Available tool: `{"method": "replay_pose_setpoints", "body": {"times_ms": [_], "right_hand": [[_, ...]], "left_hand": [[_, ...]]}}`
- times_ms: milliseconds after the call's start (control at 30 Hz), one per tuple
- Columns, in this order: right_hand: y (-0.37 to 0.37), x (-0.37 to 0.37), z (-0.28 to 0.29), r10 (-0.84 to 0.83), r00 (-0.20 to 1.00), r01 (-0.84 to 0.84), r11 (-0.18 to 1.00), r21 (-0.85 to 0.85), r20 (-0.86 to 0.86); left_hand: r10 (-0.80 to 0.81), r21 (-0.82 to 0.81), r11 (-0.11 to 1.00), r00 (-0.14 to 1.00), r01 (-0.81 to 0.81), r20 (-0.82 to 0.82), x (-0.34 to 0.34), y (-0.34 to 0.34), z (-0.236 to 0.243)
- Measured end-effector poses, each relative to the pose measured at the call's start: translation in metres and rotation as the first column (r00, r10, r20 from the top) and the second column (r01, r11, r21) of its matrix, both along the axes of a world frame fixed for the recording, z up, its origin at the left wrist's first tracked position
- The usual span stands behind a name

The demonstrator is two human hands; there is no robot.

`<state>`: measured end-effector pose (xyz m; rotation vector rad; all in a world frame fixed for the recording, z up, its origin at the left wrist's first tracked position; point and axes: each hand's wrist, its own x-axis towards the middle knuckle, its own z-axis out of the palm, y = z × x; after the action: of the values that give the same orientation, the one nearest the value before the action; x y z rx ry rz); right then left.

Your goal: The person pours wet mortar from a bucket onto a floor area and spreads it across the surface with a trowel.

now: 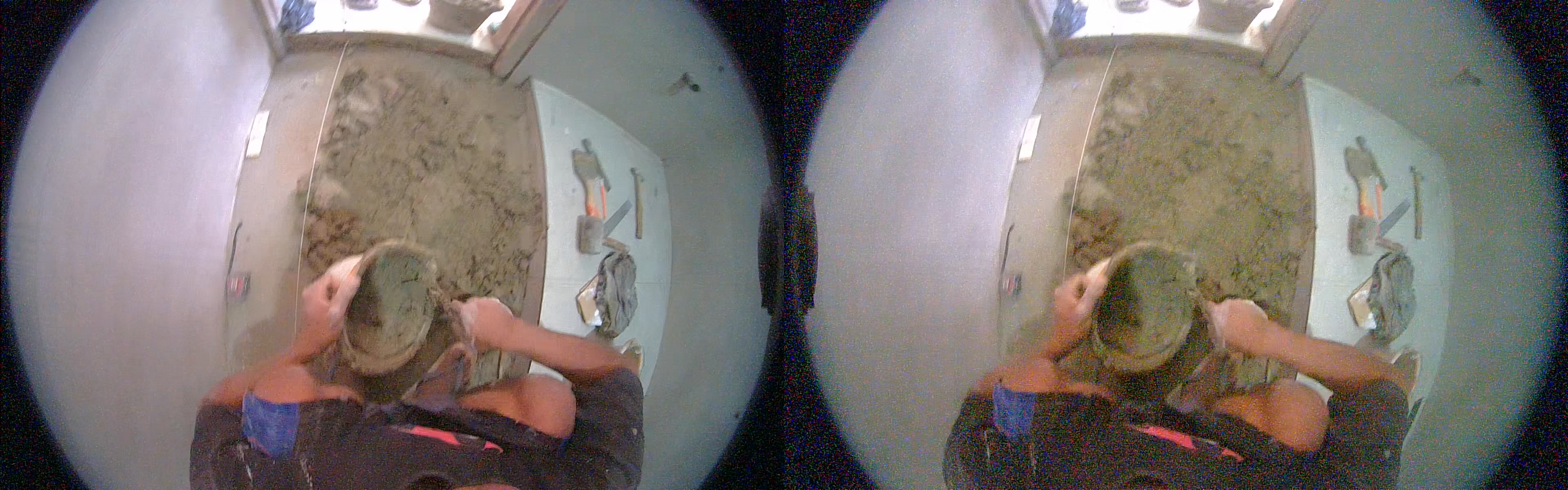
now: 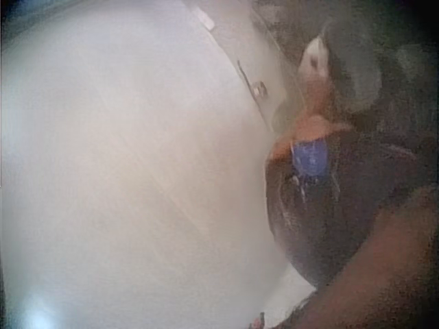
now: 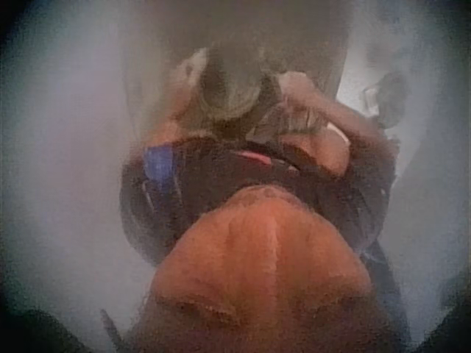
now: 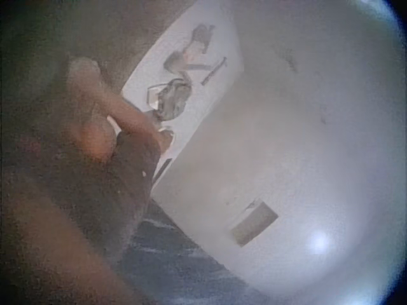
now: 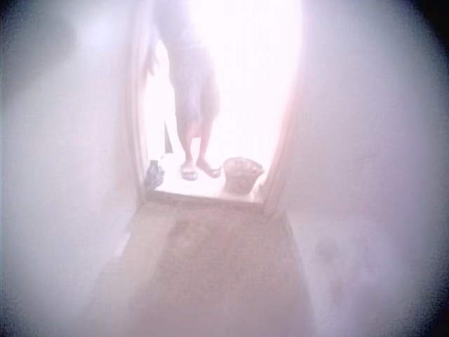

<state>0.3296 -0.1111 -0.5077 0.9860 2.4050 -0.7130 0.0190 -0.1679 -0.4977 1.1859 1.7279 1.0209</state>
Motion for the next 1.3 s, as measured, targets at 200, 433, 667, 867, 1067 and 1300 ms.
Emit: {"method": "replay_pose_setpoints", "body": {"times_ms": [200,433,667,867,1067,1300], "right_hand": [[-0.051,-0.031,-0.023,-0.318,0.914,0.161,0.854,-0.495,-0.25],[-0.044,-0.018,0.006,-0.189,0.858,0.097,0.973,-0.21,-0.478],[-0.011,-0.025,0.032,0.013,0.95,0.097,0.938,0.334,-0.313],[0.001,-0.053,-0.004,-0.073,0.997,0.069,0.955,0.287,0.001],[-0.015,-0.041,-0.048,-0.261,0.895,0.183,0.954,-0.236,-0.362],[-0.043,-0.046,-0.046,-0.326,0.818,-0.004,0.82,-0.572,-0.474]], "left_hand": [[0.105,-0.086,0.991,0.994,-0.101,0.042,0.001,-0.003,-0.006],[0.167,-0.025,0.986,0.98,-0.165,0.11,-0.014,-0.007,-0.013],[0.165,-0.019,0.986,0.978,-0.164,0.124,-0.014,-0.01,-0.018],[0.173,0.033,0.984,0.982,-0.175,0.071,-0.01,-0.011,-0.034],[0.243,-0.04,0.97,0.958,-0.24,0.154,-0.01,-0.01,-0.028],[0.177,-0.002,0.984,0.98,-0.177,0.087,-0.008,-0.002,-0.026]]}}
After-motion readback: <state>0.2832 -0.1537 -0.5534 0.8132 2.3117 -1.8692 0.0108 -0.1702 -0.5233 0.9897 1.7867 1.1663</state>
